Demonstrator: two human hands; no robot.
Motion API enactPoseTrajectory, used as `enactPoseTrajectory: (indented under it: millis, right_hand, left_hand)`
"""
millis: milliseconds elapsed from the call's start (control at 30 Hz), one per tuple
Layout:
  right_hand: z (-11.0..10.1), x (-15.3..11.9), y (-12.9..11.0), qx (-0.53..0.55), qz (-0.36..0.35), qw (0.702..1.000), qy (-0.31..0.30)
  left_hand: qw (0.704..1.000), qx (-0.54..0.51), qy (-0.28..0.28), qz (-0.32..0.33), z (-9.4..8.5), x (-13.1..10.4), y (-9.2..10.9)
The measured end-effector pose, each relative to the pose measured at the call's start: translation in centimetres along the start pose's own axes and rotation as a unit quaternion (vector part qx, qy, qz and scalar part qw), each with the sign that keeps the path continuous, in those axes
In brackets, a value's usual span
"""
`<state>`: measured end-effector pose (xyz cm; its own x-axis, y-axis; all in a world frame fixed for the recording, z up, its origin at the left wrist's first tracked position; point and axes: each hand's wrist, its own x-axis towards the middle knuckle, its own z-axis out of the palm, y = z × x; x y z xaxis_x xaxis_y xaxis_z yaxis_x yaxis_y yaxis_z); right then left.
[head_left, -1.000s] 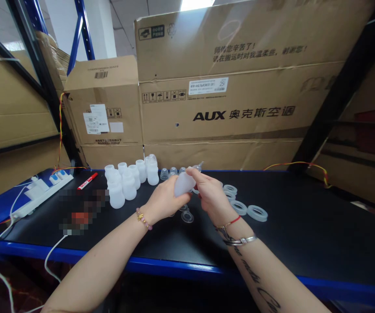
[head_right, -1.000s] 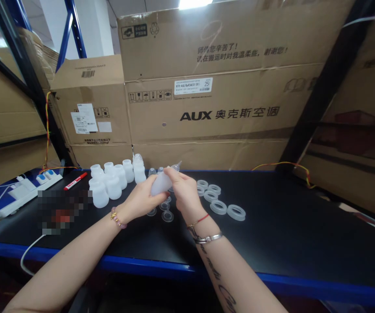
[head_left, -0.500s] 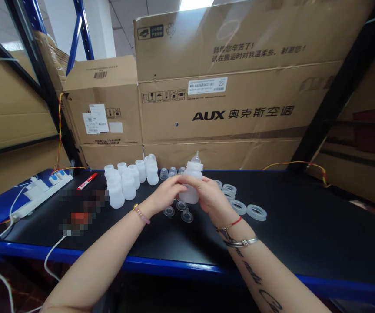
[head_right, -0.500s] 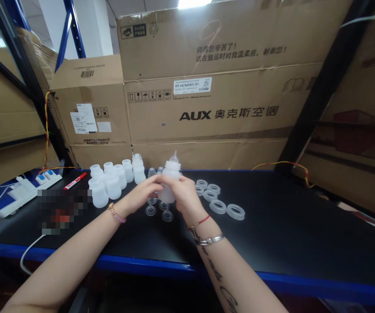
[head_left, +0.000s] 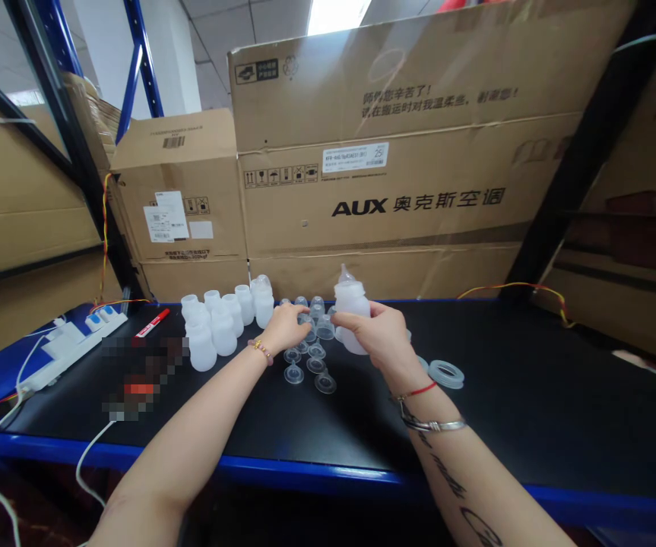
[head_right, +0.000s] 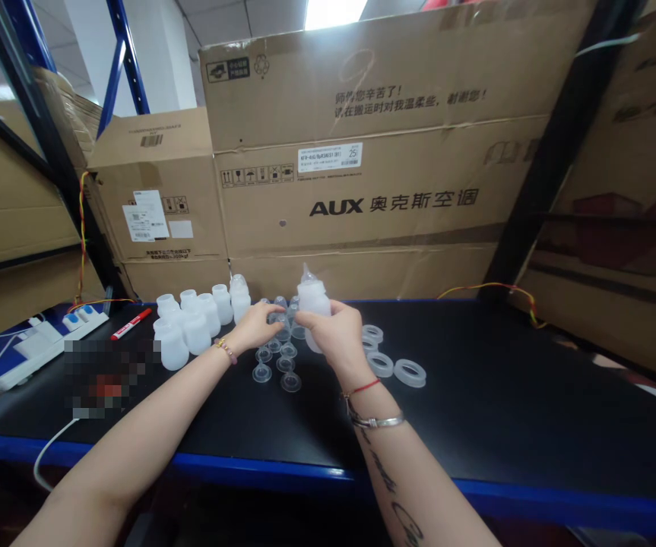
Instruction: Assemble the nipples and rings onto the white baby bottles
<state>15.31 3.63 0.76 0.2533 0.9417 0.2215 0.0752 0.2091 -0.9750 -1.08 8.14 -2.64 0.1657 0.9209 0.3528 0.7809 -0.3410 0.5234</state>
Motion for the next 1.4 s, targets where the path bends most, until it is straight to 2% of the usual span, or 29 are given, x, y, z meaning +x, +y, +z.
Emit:
enactPoseTrajectory:
  millis: [100,267,400,533,633,733,800,867,1000,1067,1167,1400]
  right_hand:
    - [0.0,0.0,0.3,-0.029,-0.002,0.999,-0.027]
    - [0.3,0.1,0.8,-0.056,-0.011,0.998,-0.038]
    - [0.6,-0.1,0.9,-0.081,-0.018,0.994,-0.064]
    - [0.9,-0.5,0.6,-0.111,-0.015,0.992,-0.060]
    - [0.9,-0.8,0.1,-0.121,-0.009,0.991,-0.060]
    - [1.0,-1.0,-0.1,-0.132,-0.004,0.989,-0.062]
    - [1.1,-1.2,-0.1,-0.148,-0.003,0.986,-0.072]
    - [1.3,-1.3,0.0,-0.166,-0.004,0.983,-0.083]
    - [1.6,-1.5,0.3,-0.205,-0.001,0.973,-0.104]
    - [1.7,-1.4,0.4,-0.220,0.007,0.969,-0.110]
    - [1.7,-1.3,0.6,-0.231,0.011,0.967,-0.106]
    - [1.8,-1.4,0.6,-0.211,0.014,0.972,-0.101]
  left_hand:
    - [1.000,-0.003,-0.018,-0.003,0.3,0.3,0.2]
    - [1.000,-0.012,-0.023,-0.007,0.4,0.4,-0.4]
    - [1.000,-0.023,0.013,-0.001,-0.2,0.4,-0.5]
    - [0.990,-0.120,0.074,-0.014,-2.2,0.3,-0.1]
    - [0.966,-0.231,0.109,-0.039,-4.5,0.0,0.6]
    - [0.916,-0.380,0.117,-0.046,-6.8,-0.5,1.4]
    - [0.892,-0.435,0.115,-0.038,-7.8,-0.9,1.9]
    - [0.898,-0.426,0.109,-0.014,-8.2,-1.3,2.3]
    - [0.950,-0.296,0.087,0.051,-7.6,-2.0,2.8]
    - [0.963,-0.248,0.077,0.065,-7.0,-2.2,2.9]
    - [0.967,-0.236,0.064,0.072,-6.5,-2.4,3.2]
    - [0.956,-0.282,0.038,0.072,-6.0,-2.5,3.4]
